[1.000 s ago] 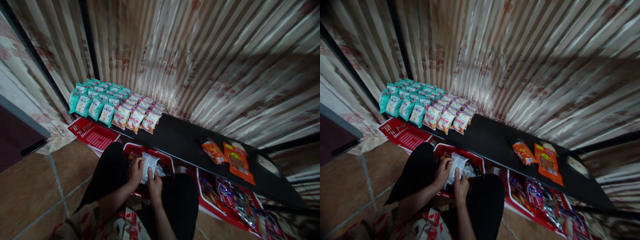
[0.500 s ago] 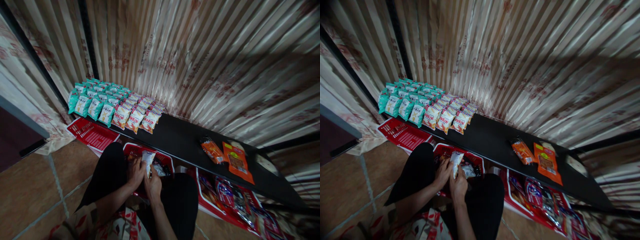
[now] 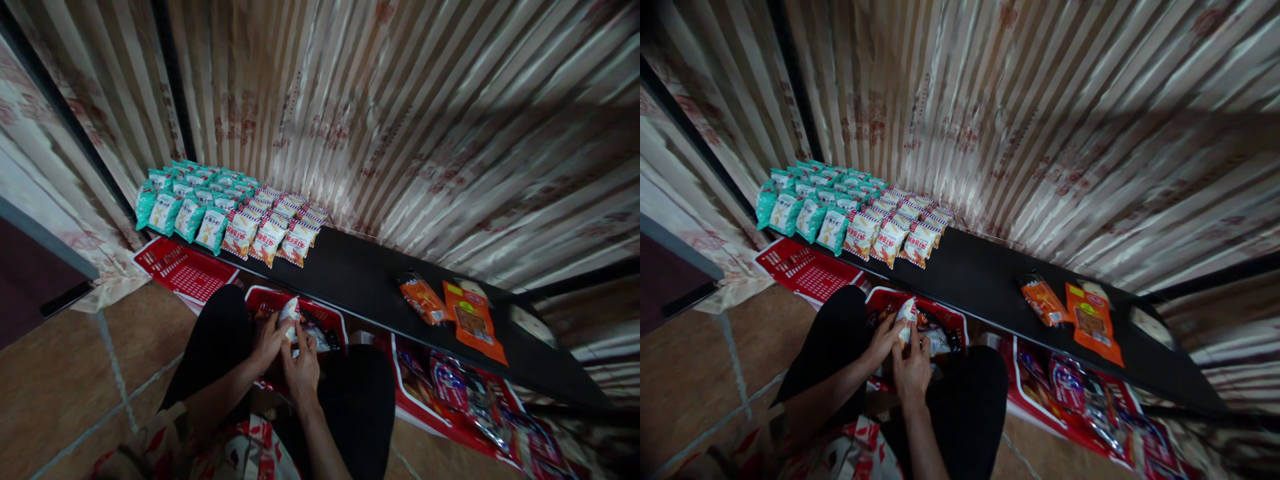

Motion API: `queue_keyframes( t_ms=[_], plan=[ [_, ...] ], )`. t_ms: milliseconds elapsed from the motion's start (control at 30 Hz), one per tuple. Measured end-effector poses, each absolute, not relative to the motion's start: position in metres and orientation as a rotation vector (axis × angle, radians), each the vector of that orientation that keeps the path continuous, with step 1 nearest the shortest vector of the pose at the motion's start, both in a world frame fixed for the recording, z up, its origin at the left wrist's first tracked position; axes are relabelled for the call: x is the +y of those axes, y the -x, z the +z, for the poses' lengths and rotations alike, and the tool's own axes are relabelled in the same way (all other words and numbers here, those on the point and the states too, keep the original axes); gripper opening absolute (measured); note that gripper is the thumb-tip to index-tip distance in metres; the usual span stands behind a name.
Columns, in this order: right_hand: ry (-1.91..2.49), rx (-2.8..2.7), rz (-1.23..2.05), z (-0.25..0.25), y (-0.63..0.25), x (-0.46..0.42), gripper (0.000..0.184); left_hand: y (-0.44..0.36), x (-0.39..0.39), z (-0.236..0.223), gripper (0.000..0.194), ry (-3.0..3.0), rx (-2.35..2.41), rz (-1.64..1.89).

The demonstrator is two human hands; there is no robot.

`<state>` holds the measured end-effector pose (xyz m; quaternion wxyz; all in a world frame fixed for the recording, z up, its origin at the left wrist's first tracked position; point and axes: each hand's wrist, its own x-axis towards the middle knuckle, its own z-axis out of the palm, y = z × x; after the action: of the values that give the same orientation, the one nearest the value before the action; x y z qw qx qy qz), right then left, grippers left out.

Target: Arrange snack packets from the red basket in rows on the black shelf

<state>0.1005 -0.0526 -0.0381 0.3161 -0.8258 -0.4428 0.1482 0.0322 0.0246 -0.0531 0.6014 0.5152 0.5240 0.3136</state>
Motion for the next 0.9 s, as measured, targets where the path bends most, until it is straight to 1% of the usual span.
queue_keyframes(
  t_ms=[400, 600, 767, 900],
  plan=[
    [2.017, -1.144, 0.375, -0.039, -0.104, -0.054, 0.047, -0.032, 0.021, -0.045, 0.054, -0.858, 0.965, 0.685],
    [1.901, -1.138, 0.297, -0.046, -0.105, -0.053, 0.042, -0.031, 0.019, -0.038, 0.054, -0.807, 0.946, 0.723],
    [1.835, -1.150, 0.319, -0.050, -0.108, -0.055, 0.039, -0.029, 0.019, -0.040, 0.055, -0.766, 0.886, 0.720],
    [1.770, -1.162, 0.357, -0.051, -0.111, -0.057, 0.035, -0.026, 0.023, -0.048, 0.055, -0.779, 0.924, 0.700]
  ],
)
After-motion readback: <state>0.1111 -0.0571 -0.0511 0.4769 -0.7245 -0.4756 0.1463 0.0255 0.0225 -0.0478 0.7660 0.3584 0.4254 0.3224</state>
